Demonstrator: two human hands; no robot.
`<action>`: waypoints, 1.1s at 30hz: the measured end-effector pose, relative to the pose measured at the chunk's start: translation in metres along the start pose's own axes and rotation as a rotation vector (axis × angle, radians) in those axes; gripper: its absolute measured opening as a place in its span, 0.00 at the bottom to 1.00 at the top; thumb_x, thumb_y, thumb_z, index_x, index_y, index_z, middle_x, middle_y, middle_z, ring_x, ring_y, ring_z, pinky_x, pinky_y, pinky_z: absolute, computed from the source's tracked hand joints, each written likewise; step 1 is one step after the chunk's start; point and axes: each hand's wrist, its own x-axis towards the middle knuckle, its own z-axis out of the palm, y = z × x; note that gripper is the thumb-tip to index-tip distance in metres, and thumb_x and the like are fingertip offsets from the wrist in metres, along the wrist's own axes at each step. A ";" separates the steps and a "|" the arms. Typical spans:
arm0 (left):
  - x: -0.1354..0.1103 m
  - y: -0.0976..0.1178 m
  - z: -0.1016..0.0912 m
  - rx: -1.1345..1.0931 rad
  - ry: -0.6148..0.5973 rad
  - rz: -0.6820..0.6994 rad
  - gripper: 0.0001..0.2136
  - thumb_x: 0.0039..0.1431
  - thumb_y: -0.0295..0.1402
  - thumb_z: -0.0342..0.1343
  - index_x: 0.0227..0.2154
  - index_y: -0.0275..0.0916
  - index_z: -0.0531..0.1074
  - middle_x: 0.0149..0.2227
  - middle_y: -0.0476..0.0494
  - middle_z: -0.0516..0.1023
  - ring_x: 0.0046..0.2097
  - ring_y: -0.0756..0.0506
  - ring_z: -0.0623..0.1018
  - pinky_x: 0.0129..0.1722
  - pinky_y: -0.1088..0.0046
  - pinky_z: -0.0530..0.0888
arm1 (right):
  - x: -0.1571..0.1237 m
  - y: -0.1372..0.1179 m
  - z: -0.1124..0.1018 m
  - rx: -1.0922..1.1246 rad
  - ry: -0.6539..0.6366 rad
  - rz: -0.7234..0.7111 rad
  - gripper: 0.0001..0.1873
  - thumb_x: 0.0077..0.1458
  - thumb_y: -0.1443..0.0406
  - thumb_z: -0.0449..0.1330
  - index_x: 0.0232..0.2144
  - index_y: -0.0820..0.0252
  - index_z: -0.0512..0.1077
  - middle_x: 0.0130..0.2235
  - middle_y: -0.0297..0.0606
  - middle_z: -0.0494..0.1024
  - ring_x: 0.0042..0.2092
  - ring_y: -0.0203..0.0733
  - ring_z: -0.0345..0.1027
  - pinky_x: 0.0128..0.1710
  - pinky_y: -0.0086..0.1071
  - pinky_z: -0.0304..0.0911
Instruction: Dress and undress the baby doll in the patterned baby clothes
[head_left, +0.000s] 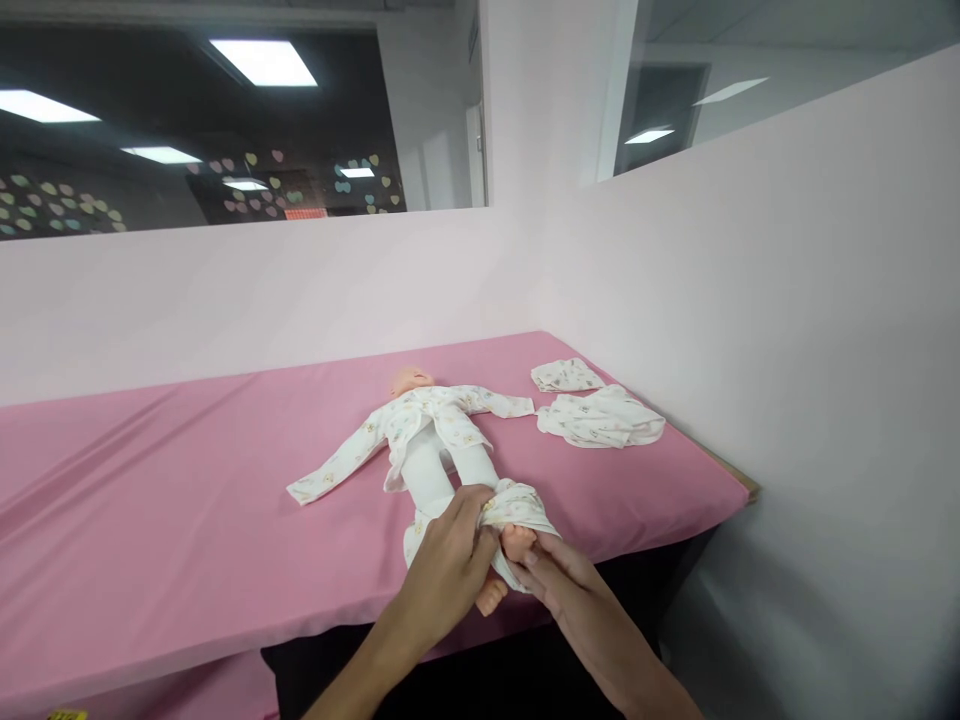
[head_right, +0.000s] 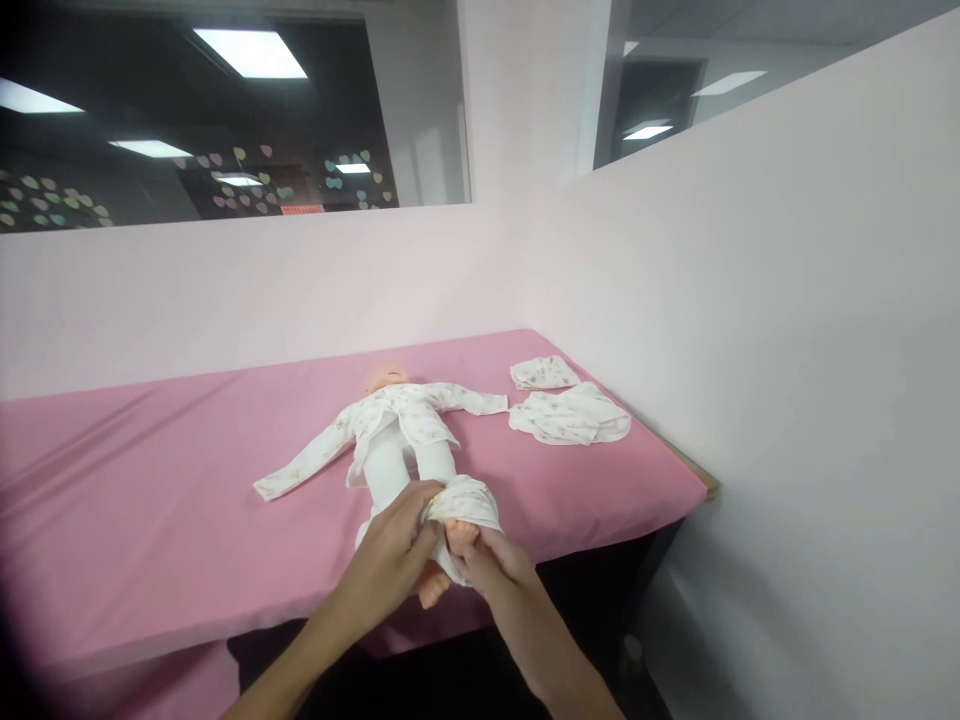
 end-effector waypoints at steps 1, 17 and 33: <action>0.000 -0.003 0.000 -0.009 0.016 -0.004 0.14 0.66 0.31 0.40 0.51 0.44 0.65 0.51 0.45 0.72 0.49 0.44 0.72 0.47 0.66 0.68 | -0.002 -0.006 -0.005 -0.030 -0.035 0.021 0.16 0.61 0.56 0.58 0.46 0.57 0.76 0.41 0.40 0.78 0.46 0.46 0.71 0.56 0.45 0.61; -0.012 -0.013 0.006 0.462 0.021 0.016 0.16 0.63 0.32 0.47 0.53 0.40 0.67 0.47 0.39 0.73 0.50 0.37 0.69 0.50 0.56 0.66 | 0.051 -0.017 -0.057 -0.810 -0.037 -0.178 0.11 0.61 0.59 0.56 0.38 0.53 0.77 0.39 0.37 0.79 0.44 0.48 0.72 0.46 0.40 0.63; 0.043 -0.026 -0.052 -0.441 -0.118 -0.165 0.10 0.61 0.38 0.50 0.43 0.42 0.66 0.33 0.51 0.71 0.31 0.51 0.69 0.31 0.76 0.65 | 0.153 -0.046 -0.010 -0.526 -0.416 -0.028 0.14 0.51 0.60 0.64 0.40 0.57 0.75 0.33 0.34 0.73 0.33 0.35 0.64 0.30 0.28 0.59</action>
